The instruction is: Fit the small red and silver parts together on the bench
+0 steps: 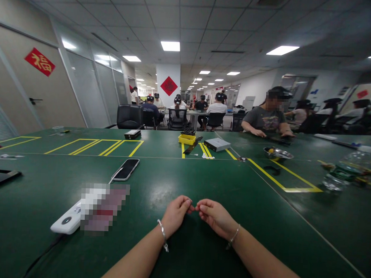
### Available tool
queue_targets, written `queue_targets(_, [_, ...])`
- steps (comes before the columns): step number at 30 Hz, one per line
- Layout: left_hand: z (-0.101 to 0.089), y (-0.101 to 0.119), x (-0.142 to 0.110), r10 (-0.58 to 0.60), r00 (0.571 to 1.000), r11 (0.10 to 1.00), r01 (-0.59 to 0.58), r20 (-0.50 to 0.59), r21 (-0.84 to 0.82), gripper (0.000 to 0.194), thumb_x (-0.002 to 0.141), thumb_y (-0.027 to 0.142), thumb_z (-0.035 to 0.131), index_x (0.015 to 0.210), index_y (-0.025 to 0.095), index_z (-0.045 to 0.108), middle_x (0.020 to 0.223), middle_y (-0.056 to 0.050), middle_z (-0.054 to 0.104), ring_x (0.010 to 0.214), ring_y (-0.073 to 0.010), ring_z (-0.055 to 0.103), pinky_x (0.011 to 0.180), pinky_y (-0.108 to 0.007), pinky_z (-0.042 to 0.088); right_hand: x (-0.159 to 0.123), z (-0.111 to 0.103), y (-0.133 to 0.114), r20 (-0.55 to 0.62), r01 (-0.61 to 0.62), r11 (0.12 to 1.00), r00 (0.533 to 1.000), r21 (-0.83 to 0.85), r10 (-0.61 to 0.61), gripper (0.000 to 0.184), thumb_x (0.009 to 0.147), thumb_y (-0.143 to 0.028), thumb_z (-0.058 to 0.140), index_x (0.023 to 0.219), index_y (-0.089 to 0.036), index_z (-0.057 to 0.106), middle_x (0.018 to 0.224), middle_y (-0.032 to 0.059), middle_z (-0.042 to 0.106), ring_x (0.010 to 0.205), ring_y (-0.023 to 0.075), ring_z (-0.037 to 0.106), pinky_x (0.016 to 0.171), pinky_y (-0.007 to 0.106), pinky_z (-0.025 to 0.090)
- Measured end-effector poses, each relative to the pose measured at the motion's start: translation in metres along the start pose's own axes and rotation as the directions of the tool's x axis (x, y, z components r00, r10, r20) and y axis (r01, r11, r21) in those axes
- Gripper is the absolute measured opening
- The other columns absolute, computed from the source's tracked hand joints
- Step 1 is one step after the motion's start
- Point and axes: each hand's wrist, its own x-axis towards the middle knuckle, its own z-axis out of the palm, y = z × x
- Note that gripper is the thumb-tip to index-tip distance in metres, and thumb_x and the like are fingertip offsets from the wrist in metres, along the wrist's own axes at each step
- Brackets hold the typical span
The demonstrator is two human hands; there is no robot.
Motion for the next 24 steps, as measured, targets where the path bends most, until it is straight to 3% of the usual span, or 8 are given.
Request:
queue_targets(5, [0.0007, 0.0004, 0.0003, -0.047, 0.999, 0.999, 0.047, -0.009, 0.001, 0.013, 0.07, 0.027, 0.05, 0.077, 0.016, 0.054, 0.067, 0.001, 0.059, 0.063, -0.0116, 0.054, 0.06, -0.023, 0.04, 0.0006, -0.0029, 0.0007, 0.035, -0.027, 1.0, 0.999, -0.008, 0.027, 0.021, 0.055, -0.014, 0.066, 0.074, -0.01, 0.058, 0.078, 0.0051, 0.06, 0.063, 0.0066, 0.054, 0.064, 0.021, 0.042])
queue_targets(14, [0.0, -0.0032, 0.0015, -0.012, 0.996, 0.999, 0.015, -0.091, 0.036, 0.015, 0.056, 0.01, 0.056, 0.068, 0.017, 0.051, 0.062, 0.004, 0.053, 0.059, -0.0098, 0.048, 0.058, -0.021, 0.037, -0.002, 0.0004, -0.0001, 0.045, 0.014, 1.0, 0.999, -0.012, -0.013, 0.02, 0.061, -0.026, 0.064, 0.074, -0.013, 0.055, 0.066, 0.0011, 0.057, 0.056, 0.006, 0.05, 0.053, 0.019, 0.039])
queue_targets(20, [0.0006, -0.0071, 0.0022, 0.014, 0.996, 0.998, -0.008, -0.092, 0.068, 0.015, 0.057, 0.01, 0.056, 0.068, 0.017, 0.049, 0.063, 0.004, 0.05, 0.06, -0.0098, 0.046, 0.059, -0.021, 0.036, -0.0017, -0.0023, 0.0008, 0.039, 0.025, 1.0, 0.999, -0.011, -0.024, 0.02, 0.054, -0.018, 0.068, 0.068, -0.014, 0.055, 0.063, -0.0019, 0.053, 0.06, 0.0063, 0.05, 0.06, 0.02, 0.04])
queue_targets(24, [-0.0001, -0.0081, 0.0028, 0.032, 0.995, 0.998, -0.027, -0.099, 0.056, 0.006, 0.069, 0.022, 0.049, 0.073, 0.017, 0.049, 0.064, 0.003, 0.051, 0.061, -0.0105, 0.047, 0.06, -0.022, 0.036, -0.0005, -0.0027, 0.0018, 0.017, 0.032, 0.999, 0.999, -0.008, -0.032, 0.019, 0.055, -0.016, 0.067, 0.071, -0.013, 0.058, 0.069, 0.0001, 0.056, 0.059, 0.0059, 0.05, 0.061, 0.021, 0.04])
